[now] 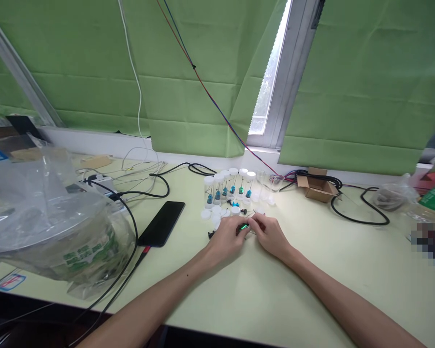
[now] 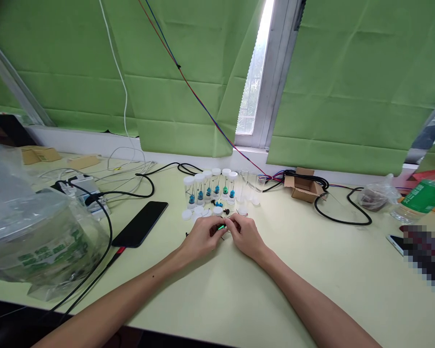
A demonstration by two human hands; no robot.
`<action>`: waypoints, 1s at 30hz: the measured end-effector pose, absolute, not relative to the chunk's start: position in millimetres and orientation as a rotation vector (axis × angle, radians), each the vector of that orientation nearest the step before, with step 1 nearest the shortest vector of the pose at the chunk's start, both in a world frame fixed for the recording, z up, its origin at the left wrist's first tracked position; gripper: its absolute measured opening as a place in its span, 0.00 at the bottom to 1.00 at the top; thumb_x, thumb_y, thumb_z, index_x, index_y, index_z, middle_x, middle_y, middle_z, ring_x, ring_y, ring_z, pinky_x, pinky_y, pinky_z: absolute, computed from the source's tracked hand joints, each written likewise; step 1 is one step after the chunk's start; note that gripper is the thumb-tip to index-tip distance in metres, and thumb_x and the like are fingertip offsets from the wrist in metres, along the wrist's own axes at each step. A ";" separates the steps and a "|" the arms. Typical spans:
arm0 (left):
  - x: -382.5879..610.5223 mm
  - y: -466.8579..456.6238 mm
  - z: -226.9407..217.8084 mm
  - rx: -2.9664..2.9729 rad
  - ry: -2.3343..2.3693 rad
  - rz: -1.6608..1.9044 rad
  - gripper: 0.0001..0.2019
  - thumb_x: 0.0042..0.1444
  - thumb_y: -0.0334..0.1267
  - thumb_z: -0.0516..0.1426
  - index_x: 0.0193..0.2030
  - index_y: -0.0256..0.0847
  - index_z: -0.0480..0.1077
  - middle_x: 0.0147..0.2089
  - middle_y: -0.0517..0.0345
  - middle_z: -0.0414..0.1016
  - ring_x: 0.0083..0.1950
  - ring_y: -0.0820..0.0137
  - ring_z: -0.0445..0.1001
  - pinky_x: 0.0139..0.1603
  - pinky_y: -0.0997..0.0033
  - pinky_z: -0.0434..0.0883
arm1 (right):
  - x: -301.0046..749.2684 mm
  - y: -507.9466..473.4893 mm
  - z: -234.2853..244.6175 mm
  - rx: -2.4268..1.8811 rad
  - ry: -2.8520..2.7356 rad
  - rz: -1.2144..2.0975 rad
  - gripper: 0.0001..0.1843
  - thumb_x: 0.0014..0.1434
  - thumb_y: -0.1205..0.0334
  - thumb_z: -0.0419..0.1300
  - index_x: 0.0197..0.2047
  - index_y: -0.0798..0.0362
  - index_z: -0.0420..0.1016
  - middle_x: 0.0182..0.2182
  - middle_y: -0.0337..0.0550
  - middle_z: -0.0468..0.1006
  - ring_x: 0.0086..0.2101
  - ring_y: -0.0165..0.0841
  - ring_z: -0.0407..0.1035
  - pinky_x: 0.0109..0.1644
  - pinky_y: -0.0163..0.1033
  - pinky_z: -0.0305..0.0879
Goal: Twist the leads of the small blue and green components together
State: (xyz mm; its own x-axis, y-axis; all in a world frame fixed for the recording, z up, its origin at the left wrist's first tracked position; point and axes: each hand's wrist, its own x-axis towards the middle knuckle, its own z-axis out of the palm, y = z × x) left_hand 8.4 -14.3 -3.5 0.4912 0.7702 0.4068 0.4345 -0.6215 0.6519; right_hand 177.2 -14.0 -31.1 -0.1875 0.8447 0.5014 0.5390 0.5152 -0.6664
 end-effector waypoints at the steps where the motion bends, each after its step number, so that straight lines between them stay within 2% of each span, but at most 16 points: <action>1: 8.6 -14.6 -3.6 2.276 0.993 0.959 0.11 0.61 0.31 0.52 0.38 0.41 0.77 0.34 0.57 0.78 0.32 0.70 0.69 0.35 0.71 0.63 | 177.2 -13.4 -31.5 -1.151 -1.865 0.418 0.18 0.67 0.55 0.50 0.28 0.52 0.68 0.22 0.37 0.70 0.24 0.29 0.60 0.29 0.34 0.58; 8: 9.1 -14.4 -3.8 2.289 0.966 0.982 0.11 0.60 0.30 0.52 0.38 0.41 0.77 0.32 0.58 0.77 0.31 0.71 0.68 0.36 0.71 0.63 | 175.6 -10.2 -35.2 -1.187 -1.827 0.367 0.24 0.68 0.51 0.49 0.21 0.51 0.57 0.17 0.32 0.56 0.21 0.28 0.51 0.26 0.34 0.52; 11: 7.8 -12.6 -3.5 2.291 1.005 0.978 0.11 0.61 0.32 0.52 0.36 0.40 0.76 0.30 0.58 0.75 0.30 0.71 0.66 0.33 0.71 0.60 | 173.7 -13.4 -33.2 -1.172 -1.789 0.398 0.22 0.69 0.52 0.48 0.25 0.51 0.62 0.19 0.33 0.61 0.22 0.28 0.55 0.28 0.34 0.55; 13: 6.9 -11.4 -3.6 2.290 1.042 0.979 0.11 0.61 0.33 0.52 0.34 0.39 0.76 0.28 0.58 0.73 0.29 0.71 0.64 0.31 0.71 0.58 | 172.5 -16.2 -30.7 -1.149 -1.771 0.460 0.18 0.70 0.53 0.47 0.32 0.52 0.68 0.22 0.35 0.67 0.24 0.29 0.61 0.31 0.34 0.59; 15: 6.5 -10.7 -3.8 2.280 1.056 0.977 0.11 0.61 0.35 0.52 0.35 0.39 0.76 0.28 0.59 0.72 0.29 0.72 0.63 0.30 0.70 0.58 | 171.8 -18.2 -28.9 -1.120 -1.770 0.507 0.16 0.70 0.54 0.47 0.39 0.52 0.70 0.26 0.38 0.72 0.27 0.31 0.65 0.34 0.35 0.62; 17: 6.5 -10.6 -3.9 2.268 1.049 0.973 0.12 0.62 0.35 0.51 0.36 0.39 0.76 0.28 0.58 0.73 0.29 0.72 0.63 0.30 0.70 0.58 | 171.8 -18.9 -28.6 -1.098 -1.782 0.524 0.15 0.70 0.55 0.47 0.41 0.52 0.71 0.30 0.41 0.75 0.30 0.32 0.68 0.36 0.36 0.64; 19: 6.9 -11.1 -3.9 2.263 1.040 0.972 0.11 0.61 0.34 0.51 0.36 0.39 0.76 0.29 0.58 0.73 0.29 0.71 0.63 0.31 0.70 0.58 | 172.3 -18.8 -29.1 -1.094 -1.789 0.530 0.15 0.70 0.55 0.47 0.40 0.52 0.71 0.30 0.42 0.75 0.30 0.33 0.67 0.36 0.36 0.64; 23: 8.1 -13.2 -3.6 2.272 1.028 0.979 0.10 0.61 0.33 0.51 0.34 0.39 0.74 0.31 0.57 0.75 0.31 0.70 0.66 0.32 0.70 0.60 | 173.4 -18.0 -29.6 -1.121 -1.786 0.520 0.16 0.69 0.54 0.47 0.34 0.51 0.69 0.25 0.38 0.69 0.26 0.31 0.62 0.32 0.35 0.61; 30: 9.9 -15.6 -4.2 2.256 0.991 0.979 0.11 0.61 0.32 0.52 0.40 0.41 0.76 0.35 0.56 0.78 0.35 0.69 0.70 0.36 0.69 0.64 | 174.7 -13.2 -31.5 -1.185 -1.819 0.340 0.21 0.68 0.54 0.47 0.24 0.50 0.59 0.20 0.34 0.61 0.22 0.29 0.54 0.28 0.35 0.54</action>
State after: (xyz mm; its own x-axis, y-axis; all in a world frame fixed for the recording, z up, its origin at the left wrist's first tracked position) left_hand 9.9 -15.6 -4.2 0.4805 0.7725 0.4152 0.4248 -0.6192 0.6604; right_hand 174.7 -13.2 -31.5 -0.1251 0.8337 0.5378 0.5831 0.5004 -0.6400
